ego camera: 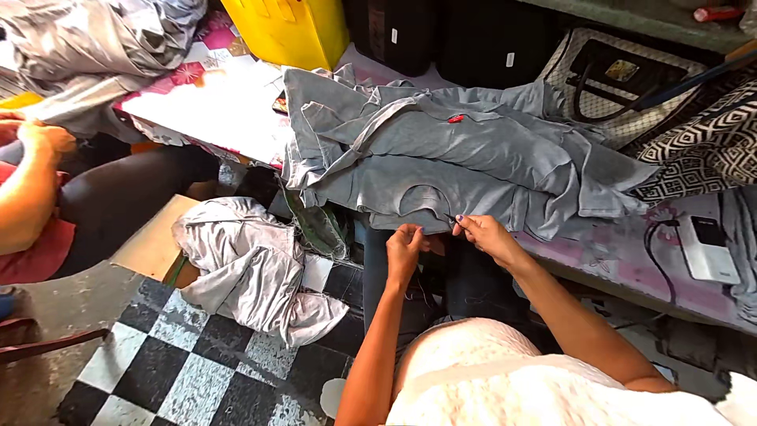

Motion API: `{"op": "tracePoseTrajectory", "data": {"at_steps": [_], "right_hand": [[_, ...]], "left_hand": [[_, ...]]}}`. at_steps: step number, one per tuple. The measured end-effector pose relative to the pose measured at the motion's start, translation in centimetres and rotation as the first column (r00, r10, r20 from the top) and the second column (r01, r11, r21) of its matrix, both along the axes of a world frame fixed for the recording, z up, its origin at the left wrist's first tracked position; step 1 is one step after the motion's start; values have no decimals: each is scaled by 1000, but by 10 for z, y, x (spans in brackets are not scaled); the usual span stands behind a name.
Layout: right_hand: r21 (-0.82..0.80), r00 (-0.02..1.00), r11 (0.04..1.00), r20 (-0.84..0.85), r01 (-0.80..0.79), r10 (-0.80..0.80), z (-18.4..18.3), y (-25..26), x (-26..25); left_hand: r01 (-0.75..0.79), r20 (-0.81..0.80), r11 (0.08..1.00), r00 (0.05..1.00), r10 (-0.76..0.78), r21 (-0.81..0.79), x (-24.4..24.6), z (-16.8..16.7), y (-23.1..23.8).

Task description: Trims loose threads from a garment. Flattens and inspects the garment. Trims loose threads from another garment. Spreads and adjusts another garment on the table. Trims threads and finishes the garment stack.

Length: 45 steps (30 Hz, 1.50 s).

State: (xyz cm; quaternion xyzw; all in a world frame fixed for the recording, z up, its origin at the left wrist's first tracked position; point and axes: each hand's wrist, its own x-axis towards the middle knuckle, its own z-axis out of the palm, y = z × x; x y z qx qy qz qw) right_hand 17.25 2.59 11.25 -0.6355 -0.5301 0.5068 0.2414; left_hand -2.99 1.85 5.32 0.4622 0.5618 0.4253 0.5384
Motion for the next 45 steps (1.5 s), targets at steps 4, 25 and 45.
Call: {"op": "tracePoseTrajectory", "data": {"at_steps": [4,25,45], "right_hand": [[382,890,892,455,-240,45,-10,0,-3],[-9,951,998,-304,62,-62,39,43,46],[583,732,606,682,-541,-3,-59,23,-18]], "left_hand": [[-178,-512,978,833,210,112,-59,-9,0],[681,-296,701,638,-711,-214,35,40,3],[-423,529,891,725,441,-162,-35,33,63]]}}
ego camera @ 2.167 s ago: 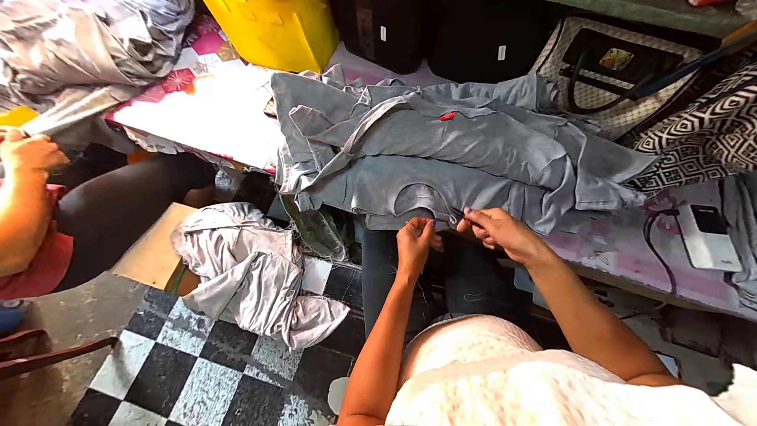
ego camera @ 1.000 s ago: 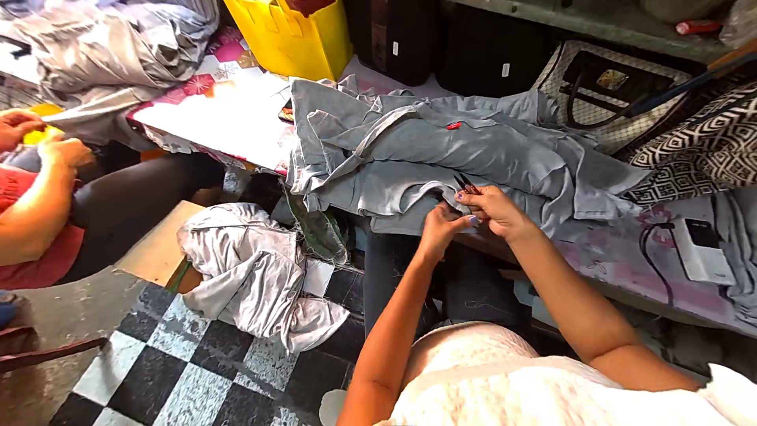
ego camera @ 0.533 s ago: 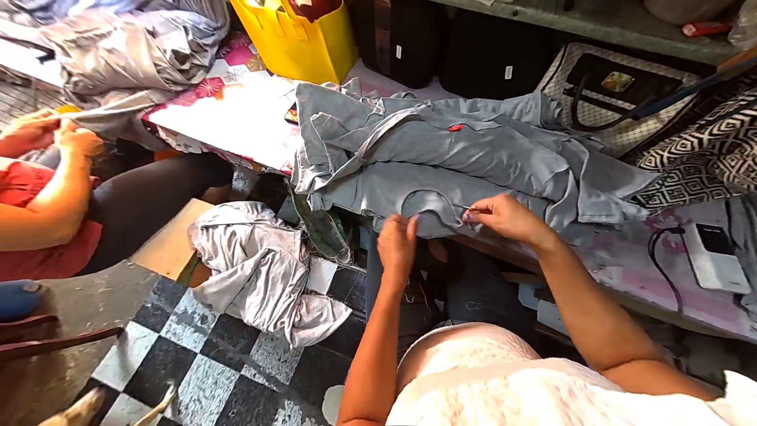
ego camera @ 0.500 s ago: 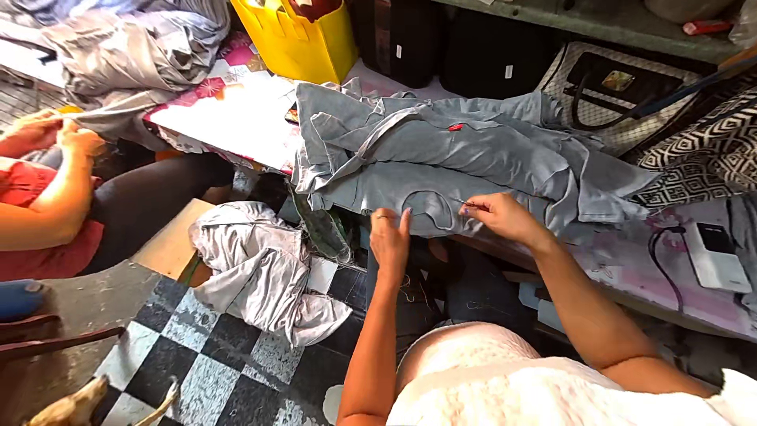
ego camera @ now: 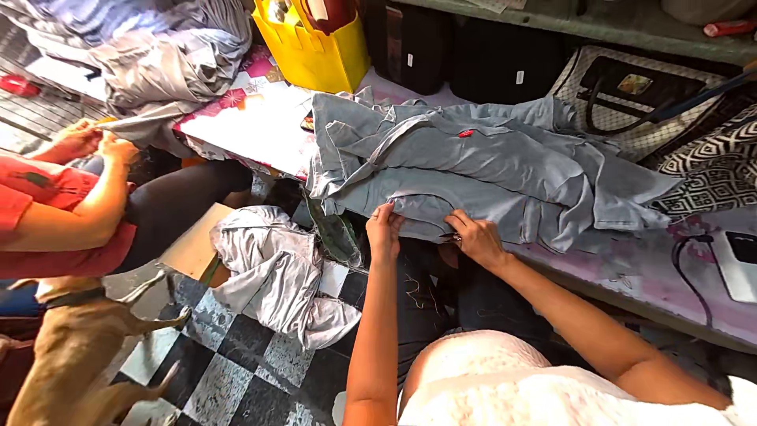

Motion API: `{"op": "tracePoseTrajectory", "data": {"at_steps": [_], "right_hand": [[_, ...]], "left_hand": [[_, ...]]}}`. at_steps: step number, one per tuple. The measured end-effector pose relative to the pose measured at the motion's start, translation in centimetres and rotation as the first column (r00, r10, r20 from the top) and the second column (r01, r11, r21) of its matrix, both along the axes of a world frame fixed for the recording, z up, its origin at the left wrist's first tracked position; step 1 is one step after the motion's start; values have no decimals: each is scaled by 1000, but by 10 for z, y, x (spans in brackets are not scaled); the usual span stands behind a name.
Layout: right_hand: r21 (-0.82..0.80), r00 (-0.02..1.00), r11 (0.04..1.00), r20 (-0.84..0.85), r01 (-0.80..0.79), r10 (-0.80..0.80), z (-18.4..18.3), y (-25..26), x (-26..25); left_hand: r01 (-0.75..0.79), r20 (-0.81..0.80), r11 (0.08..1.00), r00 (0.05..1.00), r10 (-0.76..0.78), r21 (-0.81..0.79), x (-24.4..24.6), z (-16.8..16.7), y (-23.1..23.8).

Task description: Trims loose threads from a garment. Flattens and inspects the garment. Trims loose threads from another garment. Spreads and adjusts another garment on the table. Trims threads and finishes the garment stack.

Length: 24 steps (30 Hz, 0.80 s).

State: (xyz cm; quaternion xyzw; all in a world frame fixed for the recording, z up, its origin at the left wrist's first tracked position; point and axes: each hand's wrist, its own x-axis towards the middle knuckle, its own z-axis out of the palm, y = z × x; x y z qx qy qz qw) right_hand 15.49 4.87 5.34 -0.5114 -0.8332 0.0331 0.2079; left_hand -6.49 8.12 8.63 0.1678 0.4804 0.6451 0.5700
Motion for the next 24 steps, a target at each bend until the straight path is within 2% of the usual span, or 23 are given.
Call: {"op": "tracePoseTrajectory", "data": {"at_steps": [1,2,4,5,7,10,12,14,15,16,19,20,22,24], "right_hand": [[-28,1000,999,8,19,-19,6,-2,7],[-91,999,995,-3,34,-35,14,-4,16],[-275,990,961,-120,41,-76,41,-1,35],[-312,969,949,-222,38,-112,56,7,46],[-275,907,955,-366,108,-208,89,29,68],[-186,867,930,-342,317,-363,126,83,97],[-177,854,893,-263,414,-448,114,126,102],[-208,846,859,-177,467,-502,72,162,99],[-196,846,859,-171,473,-504,48,173,97],[-154,845,864,-182,480,-502,33,179,96],[-130,831,864,-237,487,-504,21,183,96],[-129,825,861,-249,492,-508,20,181,96],[-123,812,856,-271,503,-516,19,180,97],[-98,802,851,-294,515,-519,18,181,98]], "left_hand": [[-59,-199,993,977,78,97,6,3,2],[-76,-398,974,903,159,215,9,5,7],[64,-720,906,632,289,419,12,16,25],[159,-808,873,482,339,462,15,27,39],[296,-892,853,288,350,430,27,51,69],[386,-939,857,178,295,342,49,57,137],[464,-963,846,64,261,260,49,31,181],[525,-978,835,-25,207,163,40,5,208],[550,-982,821,-9,190,154,36,1,215],[574,-986,804,48,158,157,31,5,217],[573,-951,778,294,98,258,17,16,203],[547,-932,778,337,132,308,16,15,187],[504,-904,762,341,258,408,23,6,145],[536,-921,754,298,252,379,34,-18,98]]}}
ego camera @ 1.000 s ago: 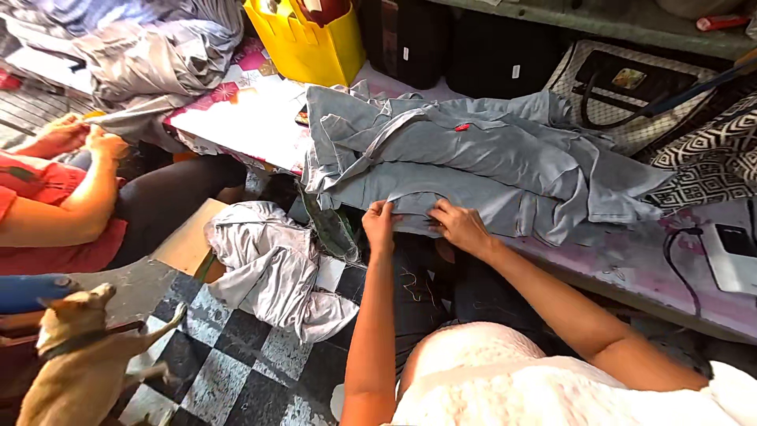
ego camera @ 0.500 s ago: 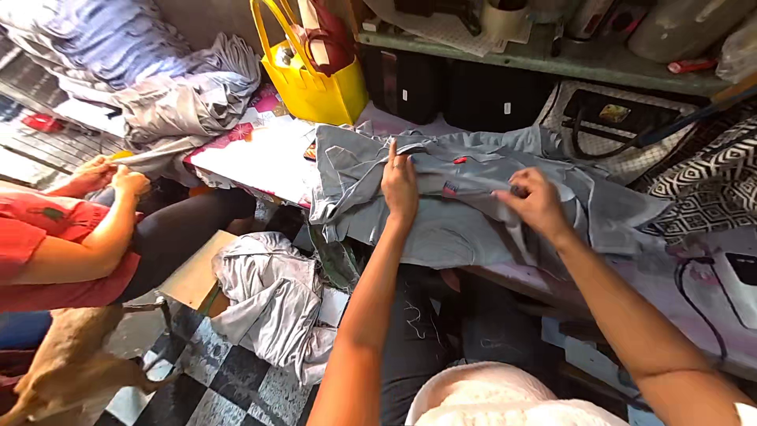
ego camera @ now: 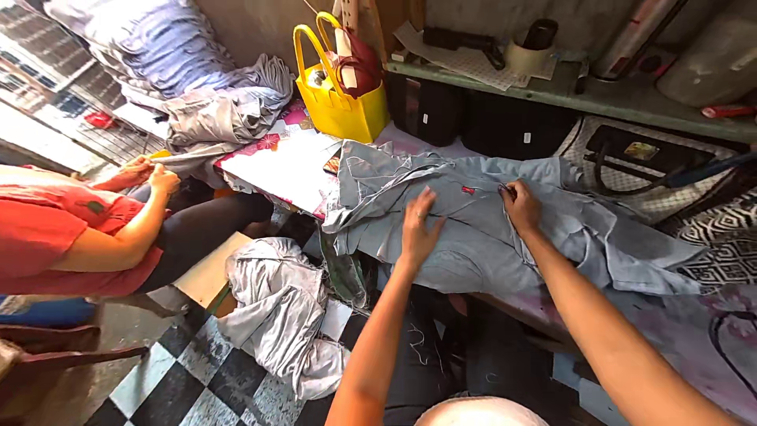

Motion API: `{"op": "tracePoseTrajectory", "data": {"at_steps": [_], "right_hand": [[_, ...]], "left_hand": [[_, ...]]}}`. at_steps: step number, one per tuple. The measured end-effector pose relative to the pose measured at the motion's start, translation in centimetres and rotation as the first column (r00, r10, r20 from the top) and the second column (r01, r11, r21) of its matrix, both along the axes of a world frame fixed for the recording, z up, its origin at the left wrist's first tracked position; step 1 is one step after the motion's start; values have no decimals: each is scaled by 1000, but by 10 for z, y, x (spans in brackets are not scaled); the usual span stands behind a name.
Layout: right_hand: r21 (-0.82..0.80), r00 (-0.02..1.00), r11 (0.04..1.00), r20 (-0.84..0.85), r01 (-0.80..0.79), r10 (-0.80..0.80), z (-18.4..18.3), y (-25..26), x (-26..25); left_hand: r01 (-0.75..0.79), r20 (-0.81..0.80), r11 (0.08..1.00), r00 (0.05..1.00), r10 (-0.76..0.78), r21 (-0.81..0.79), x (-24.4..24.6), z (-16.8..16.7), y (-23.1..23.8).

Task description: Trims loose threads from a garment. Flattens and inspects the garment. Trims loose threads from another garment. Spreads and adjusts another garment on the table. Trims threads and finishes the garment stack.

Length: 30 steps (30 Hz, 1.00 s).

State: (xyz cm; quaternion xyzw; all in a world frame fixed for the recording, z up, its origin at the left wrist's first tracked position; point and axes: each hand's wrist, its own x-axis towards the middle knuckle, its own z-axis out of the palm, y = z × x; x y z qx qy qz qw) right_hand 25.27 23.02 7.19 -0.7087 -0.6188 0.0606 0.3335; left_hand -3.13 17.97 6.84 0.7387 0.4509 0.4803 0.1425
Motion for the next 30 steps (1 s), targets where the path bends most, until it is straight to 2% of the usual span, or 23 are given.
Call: {"op": "tracePoseTrajectory", "data": {"at_steps": [2,3,5,7,8,11,14,16,18,21,25,27,30], "right_hand": [[33,999,999,-1,36,-36,-1,-3,0],[58,998,996,11,61,-62,1,-8,-2],[174,994,982,66,76,-89,10,-27,-12],[285,993,958,111,2,-35,26,-61,-37],[287,992,956,126,-64,29,30,-82,-55],[44,965,979,185,-198,187,18,-142,-110],[-150,973,983,188,-108,136,-5,-164,-120],[-204,988,977,125,-59,86,11,-169,-103],[-231,997,971,22,-66,73,36,-178,-85],[-261,990,955,-21,-139,138,54,-199,-66],[-444,985,881,-28,-166,171,31,-229,-59],[-473,988,868,-101,-151,117,18,-239,-61],[-378,979,917,-193,-132,61,9,-243,-73]], "left_hand": [[-8,-166,993,986,-11,-114,3,-33,-45],[-38,-233,992,972,9,-121,1,-49,-62],[-148,-223,989,963,150,25,-7,-68,-82],[-243,-237,966,937,258,91,-10,-65,-88],[-280,-269,954,916,299,107,-9,-61,-88],[-336,-327,932,873,363,138,-2,-46,-78],[-365,-281,910,868,410,199,-7,-12,-67],[-425,-218,883,859,462,197,-23,16,-69],[-411,-169,912,898,407,12,-44,30,-80],[-303,-142,937,949,281,-175,-57,8,-105],[-203,-55,971,979,197,-123,-30,-40,-152],[-124,14,988,992,126,-92,-14,-37,-164],[8,30,994,1000,-4,-112,15,-21,-158]]}}
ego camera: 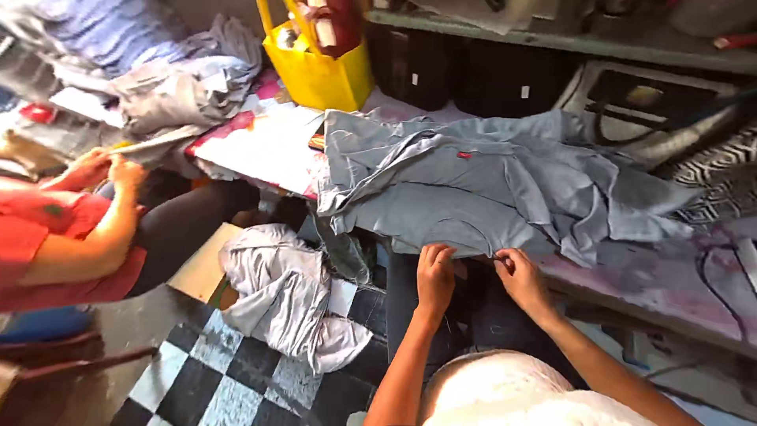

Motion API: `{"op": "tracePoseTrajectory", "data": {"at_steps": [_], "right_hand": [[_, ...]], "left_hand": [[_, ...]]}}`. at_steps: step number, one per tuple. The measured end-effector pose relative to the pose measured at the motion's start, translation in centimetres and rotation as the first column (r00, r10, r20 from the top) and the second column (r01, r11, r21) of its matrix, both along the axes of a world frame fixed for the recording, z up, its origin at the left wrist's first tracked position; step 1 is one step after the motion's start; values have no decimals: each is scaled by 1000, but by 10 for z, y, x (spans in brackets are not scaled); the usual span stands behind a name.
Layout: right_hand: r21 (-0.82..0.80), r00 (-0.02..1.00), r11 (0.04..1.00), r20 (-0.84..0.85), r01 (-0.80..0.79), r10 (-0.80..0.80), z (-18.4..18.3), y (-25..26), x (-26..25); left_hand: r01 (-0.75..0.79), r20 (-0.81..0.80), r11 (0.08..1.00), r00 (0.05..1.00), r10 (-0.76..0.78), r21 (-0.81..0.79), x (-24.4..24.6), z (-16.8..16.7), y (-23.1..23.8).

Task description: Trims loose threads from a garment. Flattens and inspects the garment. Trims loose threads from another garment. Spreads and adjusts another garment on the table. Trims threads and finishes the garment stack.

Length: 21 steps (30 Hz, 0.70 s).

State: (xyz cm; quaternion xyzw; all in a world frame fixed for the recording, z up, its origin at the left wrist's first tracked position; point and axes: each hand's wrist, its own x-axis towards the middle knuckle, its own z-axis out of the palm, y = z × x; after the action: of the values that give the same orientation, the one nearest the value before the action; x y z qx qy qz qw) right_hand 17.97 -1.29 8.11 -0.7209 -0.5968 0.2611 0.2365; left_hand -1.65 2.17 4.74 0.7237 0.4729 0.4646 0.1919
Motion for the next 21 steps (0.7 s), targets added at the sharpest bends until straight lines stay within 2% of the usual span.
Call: {"op": "tracePoseTrajectory", "data": {"at_steps": [3,6,9,12,15,16,17,19,21], "right_hand": [[5,994,1000,112,9,-10,8,13,-17],[-154,955,986,297,61,-13,15,32,-17],[-318,932,943,362,96,27,21,42,-10],[-301,965,948,262,101,-19,20,39,-4],[-207,979,965,-91,160,-182,7,34,12],[-169,937,966,-258,197,-236,0,32,17],[-157,843,957,-454,243,-288,-5,29,20],[-210,535,936,-775,283,-336,-9,24,25],[-287,211,936,-921,202,-328,-10,23,33]], "left_hand": [[61,-159,990,984,-80,-124,22,-5,16],[54,-224,995,972,-71,-83,32,-18,18],[38,-216,997,975,-52,-70,25,-21,17],[8,-179,990,983,-34,-142,11,-18,16],[-3,-121,996,993,-8,-86,7,-17,15],[8,-114,998,993,-15,-59,8,-17,16],[25,-115,998,993,-30,-49,10,-19,16],[47,-141,995,988,-58,-83,14,-25,17],[37,-155,989,986,-58,-140,18,-26,17]]}}
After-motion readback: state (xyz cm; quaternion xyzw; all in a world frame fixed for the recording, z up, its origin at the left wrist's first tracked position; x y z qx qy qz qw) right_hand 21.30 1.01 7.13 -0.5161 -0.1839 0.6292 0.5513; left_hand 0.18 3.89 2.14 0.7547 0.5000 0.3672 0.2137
